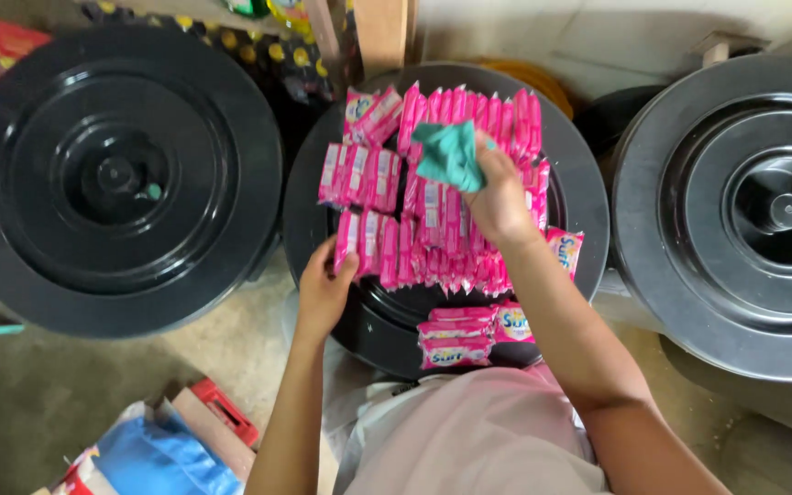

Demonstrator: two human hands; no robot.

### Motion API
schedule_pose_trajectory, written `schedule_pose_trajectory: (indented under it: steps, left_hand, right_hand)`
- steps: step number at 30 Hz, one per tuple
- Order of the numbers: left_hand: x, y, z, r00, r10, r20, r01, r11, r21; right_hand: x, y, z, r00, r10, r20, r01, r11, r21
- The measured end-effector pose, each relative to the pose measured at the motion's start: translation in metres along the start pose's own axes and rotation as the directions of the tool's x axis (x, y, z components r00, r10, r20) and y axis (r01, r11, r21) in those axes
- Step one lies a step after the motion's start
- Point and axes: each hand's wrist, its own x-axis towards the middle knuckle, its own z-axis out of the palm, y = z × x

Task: The person wipes detergent packets with a cloth and places them onto a shelf in a small grocery store.

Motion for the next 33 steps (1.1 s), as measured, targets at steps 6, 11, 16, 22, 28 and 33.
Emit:
schedule_pose_trajectory:
  steps: [6, 11, 16, 22, 28, 33]
  left_hand:
    - [0.008, -0.008, -0.026, 0.980, -0.165, -0.108, 0.139, 0.968, -0.211]
    - [0.023, 0.030, -0.016, 0.996, -0.085, -0.033, 0.050, 0.816, -0.576]
    - [0.055, 0.074, 0.036, 0.958, -0.130, 0.255, 0.278, 0.633, -0.722]
    - [0.076, 0.095, 0.116, 0.972, 0.220, 0.086, -0.161, 0.883, -0.440]
    - [0.075, 0.083, 0.179, 0.972, 0.233, -0.039, -0.235, 0.942, -0.238]
    - [0.109, 0.025, 0.178, 0.976, 0.218, 0.000, -0.165, 0.739, -0.653]
  right_hand:
    - [0.006, 0.018, -0.027, 0.999, 0.002, -0.034, -0.003, 1.000, -0.015]
    - [0.007, 0.023, -0.032, 0.995, 0.061, -0.085, -0.058, 0.998, 0.038]
    - [0.003, 0.008, -0.007, 0.997, 0.071, -0.022, -0.068, 0.992, 0.108]
    - [-0.003, 0.004, 0.010, 0.996, 0.019, -0.089, -0.008, 0.993, 0.115]
    - [-0.016, -0.005, 0.030, 0.984, -0.170, 0.045, 0.174, 0.908, -0.381]
    - [-0.017, 0.006, 0.028, 0.934, -0.300, 0.192, 0.346, 0.637, -0.689]
